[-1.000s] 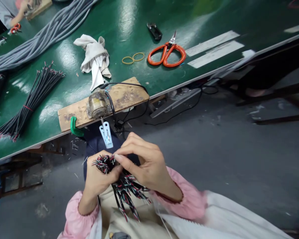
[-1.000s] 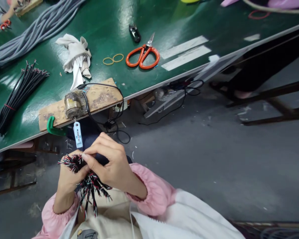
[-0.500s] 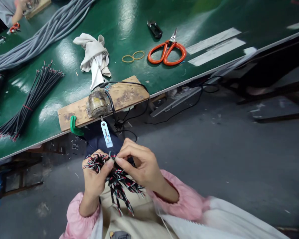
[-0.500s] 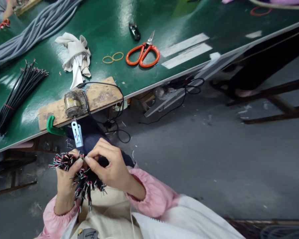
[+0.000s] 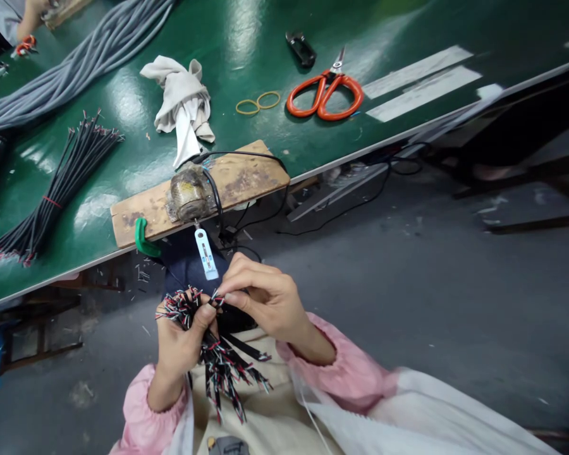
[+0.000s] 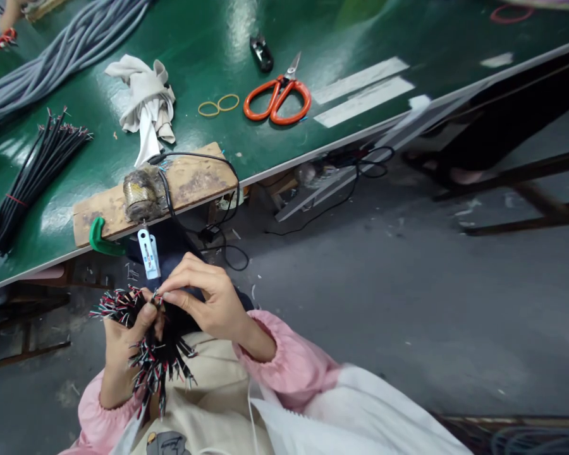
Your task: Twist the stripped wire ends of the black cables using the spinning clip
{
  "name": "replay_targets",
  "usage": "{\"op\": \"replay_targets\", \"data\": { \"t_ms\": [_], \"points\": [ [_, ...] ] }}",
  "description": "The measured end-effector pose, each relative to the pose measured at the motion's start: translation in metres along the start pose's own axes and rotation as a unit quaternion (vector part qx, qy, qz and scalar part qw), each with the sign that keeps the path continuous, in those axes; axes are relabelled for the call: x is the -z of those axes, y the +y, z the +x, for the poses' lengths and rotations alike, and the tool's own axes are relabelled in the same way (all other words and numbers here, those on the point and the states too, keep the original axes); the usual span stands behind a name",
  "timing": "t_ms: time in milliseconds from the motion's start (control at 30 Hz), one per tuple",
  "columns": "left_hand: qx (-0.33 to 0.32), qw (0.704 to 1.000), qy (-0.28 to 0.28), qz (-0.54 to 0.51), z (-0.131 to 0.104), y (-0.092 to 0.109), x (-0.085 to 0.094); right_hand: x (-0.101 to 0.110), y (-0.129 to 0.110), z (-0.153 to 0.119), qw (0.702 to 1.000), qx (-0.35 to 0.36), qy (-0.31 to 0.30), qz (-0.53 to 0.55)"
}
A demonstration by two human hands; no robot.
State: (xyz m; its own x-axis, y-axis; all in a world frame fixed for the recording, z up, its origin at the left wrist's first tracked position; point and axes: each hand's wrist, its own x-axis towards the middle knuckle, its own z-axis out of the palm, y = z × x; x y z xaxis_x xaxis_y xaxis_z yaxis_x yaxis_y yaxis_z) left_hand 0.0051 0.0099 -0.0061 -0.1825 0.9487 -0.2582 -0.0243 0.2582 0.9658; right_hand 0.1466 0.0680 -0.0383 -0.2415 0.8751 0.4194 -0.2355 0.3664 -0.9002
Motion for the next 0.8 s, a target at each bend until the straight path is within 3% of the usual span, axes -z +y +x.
{"op": "replay_targets", "data": {
  "t_ms": [133, 267, 367, 467, 600, 667, 800],
  "points": [
    [0.009, 1.0, 0.019, -0.018, 0.0, -0.003, -0.003, 0.001, 0.001, -0.001, 1.0, 0.016, -0.002, 0.001],
    [0.008, 0.999, 0.05, -0.015, 0.001, -0.007, -0.002, 0.0, 0.0, -0.001, 1.0, -0.02, -0.011, 0.004],
    [-0.007, 0.999, 0.03, 0.009, 0.004, -0.002, 0.0, -0.002, -0.002, -0.001, 0.991, -0.108, -0.03, 0.079],
    [-0.041, 0.998, 0.022, 0.031, 0.007, 0.003, 0.003, -0.004, -0.004, -0.003, 0.957, -0.21, -0.073, 0.188],
    [-0.07, 0.997, 0.018, 0.035, 0.008, 0.004, 0.006, -0.003, -0.004, -0.004, 0.912, -0.286, -0.112, 0.272],
    [-0.083, 0.996, 0.015, 0.04, 0.009, 0.004, 0.007, -0.003, 0.001, 0.001, 0.907, -0.308, -0.094, 0.272],
    [-0.112, 0.992, 0.042, 0.042, 0.01, 0.008, 0.006, -0.006, 0.014, 0.025, 0.923, -0.309, -0.001, 0.228]
  ]
}}
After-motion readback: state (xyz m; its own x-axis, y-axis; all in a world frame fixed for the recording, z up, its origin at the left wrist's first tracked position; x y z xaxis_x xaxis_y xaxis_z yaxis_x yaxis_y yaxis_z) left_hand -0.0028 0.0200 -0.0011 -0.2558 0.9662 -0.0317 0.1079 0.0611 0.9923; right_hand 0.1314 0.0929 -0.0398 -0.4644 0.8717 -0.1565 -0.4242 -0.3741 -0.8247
